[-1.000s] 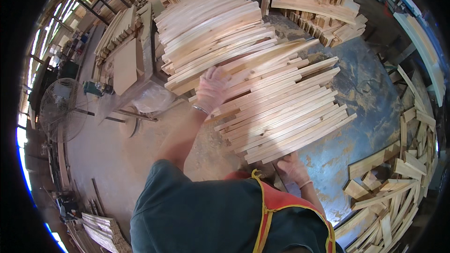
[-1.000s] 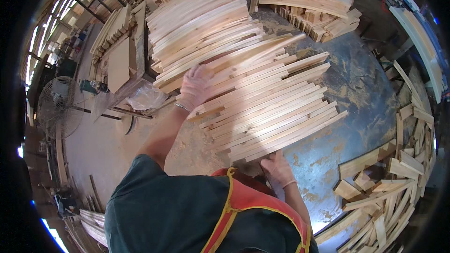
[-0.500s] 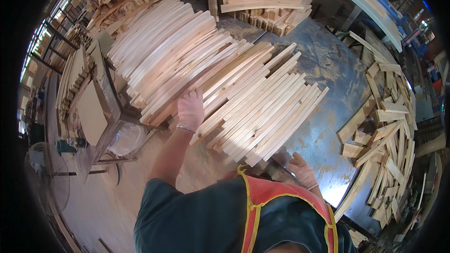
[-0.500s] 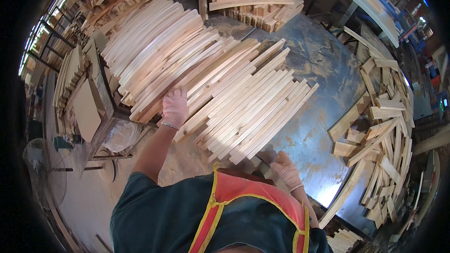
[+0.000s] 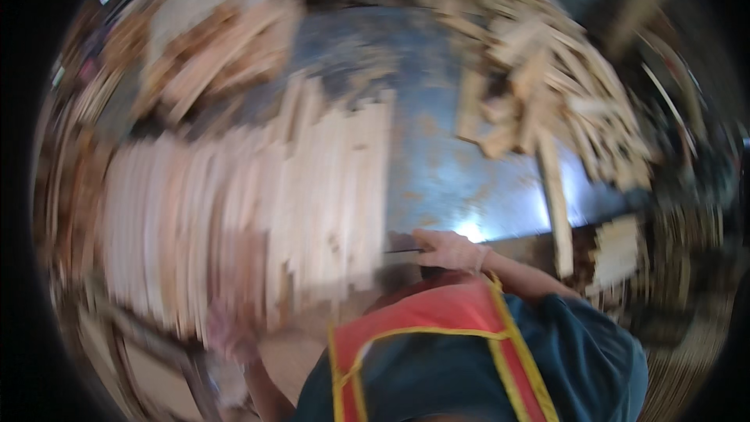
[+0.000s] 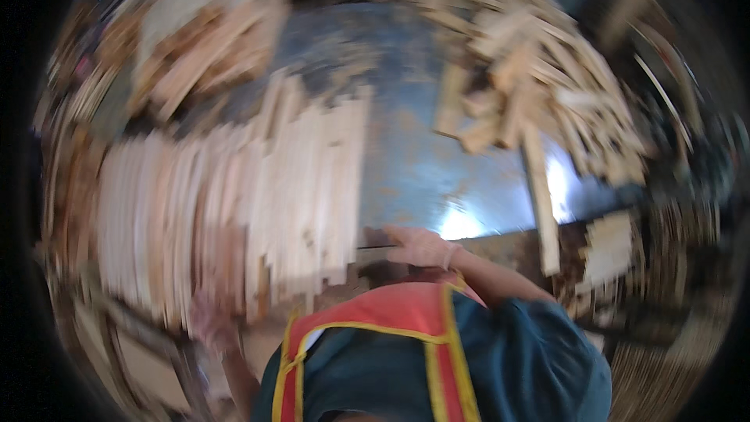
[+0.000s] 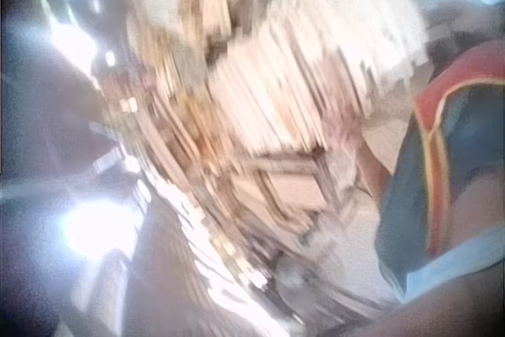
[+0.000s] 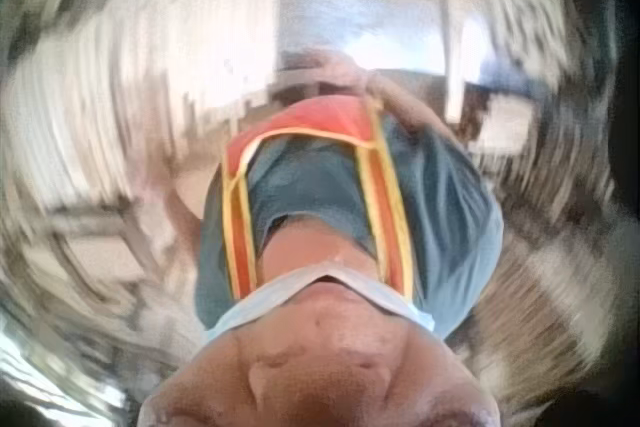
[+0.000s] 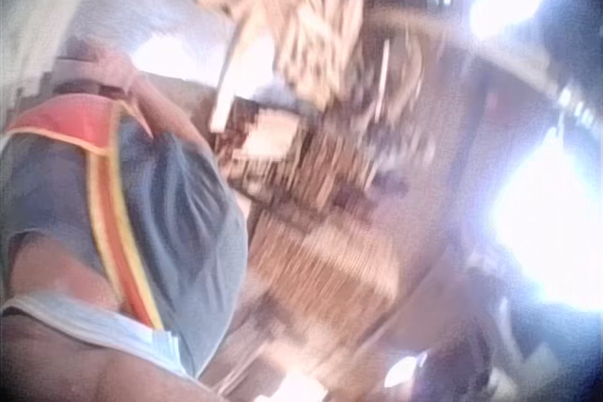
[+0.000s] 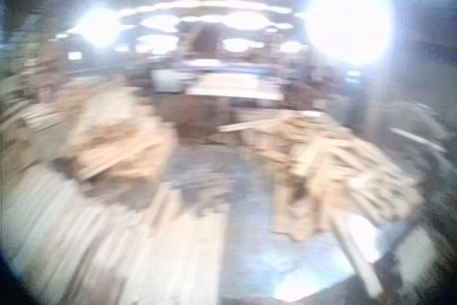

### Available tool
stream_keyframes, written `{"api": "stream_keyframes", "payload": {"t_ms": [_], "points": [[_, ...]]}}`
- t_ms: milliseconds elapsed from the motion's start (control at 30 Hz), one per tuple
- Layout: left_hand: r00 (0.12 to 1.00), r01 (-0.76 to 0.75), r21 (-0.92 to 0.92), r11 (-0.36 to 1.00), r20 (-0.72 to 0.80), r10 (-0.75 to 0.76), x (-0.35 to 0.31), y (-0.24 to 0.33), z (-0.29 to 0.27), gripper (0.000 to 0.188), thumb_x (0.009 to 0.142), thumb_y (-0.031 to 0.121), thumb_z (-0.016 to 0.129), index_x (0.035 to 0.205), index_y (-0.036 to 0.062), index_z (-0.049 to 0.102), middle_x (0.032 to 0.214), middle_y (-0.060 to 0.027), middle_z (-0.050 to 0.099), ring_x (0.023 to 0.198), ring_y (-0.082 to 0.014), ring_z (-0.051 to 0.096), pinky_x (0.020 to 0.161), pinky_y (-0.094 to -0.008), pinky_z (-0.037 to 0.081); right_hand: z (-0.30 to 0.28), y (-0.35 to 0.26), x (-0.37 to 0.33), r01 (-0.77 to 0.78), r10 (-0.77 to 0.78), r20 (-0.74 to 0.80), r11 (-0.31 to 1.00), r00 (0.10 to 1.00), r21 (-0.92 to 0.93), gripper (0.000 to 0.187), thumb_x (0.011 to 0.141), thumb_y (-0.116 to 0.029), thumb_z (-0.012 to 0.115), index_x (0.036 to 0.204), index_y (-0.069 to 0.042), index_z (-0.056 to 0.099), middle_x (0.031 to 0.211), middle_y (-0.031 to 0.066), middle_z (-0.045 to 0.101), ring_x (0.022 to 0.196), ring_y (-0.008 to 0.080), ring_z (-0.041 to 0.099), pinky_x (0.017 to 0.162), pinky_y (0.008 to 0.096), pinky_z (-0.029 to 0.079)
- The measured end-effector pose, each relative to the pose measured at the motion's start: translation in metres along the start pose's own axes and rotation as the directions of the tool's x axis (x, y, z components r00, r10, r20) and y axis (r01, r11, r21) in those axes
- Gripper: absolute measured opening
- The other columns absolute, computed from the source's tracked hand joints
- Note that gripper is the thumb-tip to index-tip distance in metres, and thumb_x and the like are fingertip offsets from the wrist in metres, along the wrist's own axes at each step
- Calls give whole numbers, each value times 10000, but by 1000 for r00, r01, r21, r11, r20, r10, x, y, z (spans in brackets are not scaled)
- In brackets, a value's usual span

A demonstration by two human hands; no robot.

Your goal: The person repeatedly picks up light-colored wooden planks from a large pile on a metal table and stacks them neatly into a growing pile. The person handles the planks by hand, aligning them and placing them one by one or in small groups.

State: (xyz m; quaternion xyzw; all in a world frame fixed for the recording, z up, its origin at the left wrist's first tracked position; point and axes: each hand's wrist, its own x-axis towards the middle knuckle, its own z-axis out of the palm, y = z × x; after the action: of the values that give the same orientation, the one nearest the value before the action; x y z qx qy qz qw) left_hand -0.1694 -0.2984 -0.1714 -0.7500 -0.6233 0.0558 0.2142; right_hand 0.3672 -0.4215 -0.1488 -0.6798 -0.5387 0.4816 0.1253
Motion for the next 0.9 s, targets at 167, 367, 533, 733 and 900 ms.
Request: {"api": "stream_keyframes", "payload": {"t_ms": [167, 367, 533, 733, 900], "points": [[907, 307, 7, 952, 301, -295, 12, -32, 32, 645, 1053, 410, 526, 1633, 161, 394, 1516, -171, 570, 1360, -309, 584, 1065, -429, 504, -71, 134, -5, -268, 303, -415, 953, 858, 141, 799, 901, -483, 752, 1548, -80, 511, 1345, 206, 697, 1264, 355, 661, 1109, 395, 502], [999, 42, 263, 964, -33, -34, 55, 42, -19, 586, 1066, 239, 532, 1611, 58, 421, 1290, -150, 680, 1108, -318, 696, 911, -475, 581, -174, 263, -80, -744, 532, -818, 633, 217, 214, 552, 817, -429, 758, 1188, -28, 685, 1231, 237, 705, 1174, 402, 683, 1018, 472, 559], [953, -304, -504, 809, -178, 247, 52, 225, -108, 644, 834, 153, 805, 1422, -10, 599, 1394, -221, 641, 1340, -419, 572, 1169, -512, 434, -138, 377, -119, -501, 509, -800, 807, 318, 314, 869, 755, -282, 785, 1515, 4, 474, 1290, 276, 669, 1205, 439, 637, 1066, 496, 500], [968, -25, -473, 881, 208, 139, 19, 310, -127, 689, 909, 422, 698, 1519, 146, 533, 1509, -157, 535, 1393, -384, 498, 1164, -529, 397, -131, 323, -109, 295, 360, -725, 738, 587, 606, 804, 960, -114, 698, 1666, -44, 319, 1371, 102, 577, 1143, 199, 572, 983, 344, 494], [914, 380, -303, 874, 269, -304, -29, 265, -58, 663, 910, 445, 684, 1490, 149, 555, 1519, -143, 540, 1444, -329, 469, 1189, -511, 382, -156, 268, 1, 244, 149, -437, 653, 887, 717, 568, 1031, -145, 613, 1578, -52, 492, 1370, 117, 611, 1135, 237, 628, 1014, 384, 504]]}}
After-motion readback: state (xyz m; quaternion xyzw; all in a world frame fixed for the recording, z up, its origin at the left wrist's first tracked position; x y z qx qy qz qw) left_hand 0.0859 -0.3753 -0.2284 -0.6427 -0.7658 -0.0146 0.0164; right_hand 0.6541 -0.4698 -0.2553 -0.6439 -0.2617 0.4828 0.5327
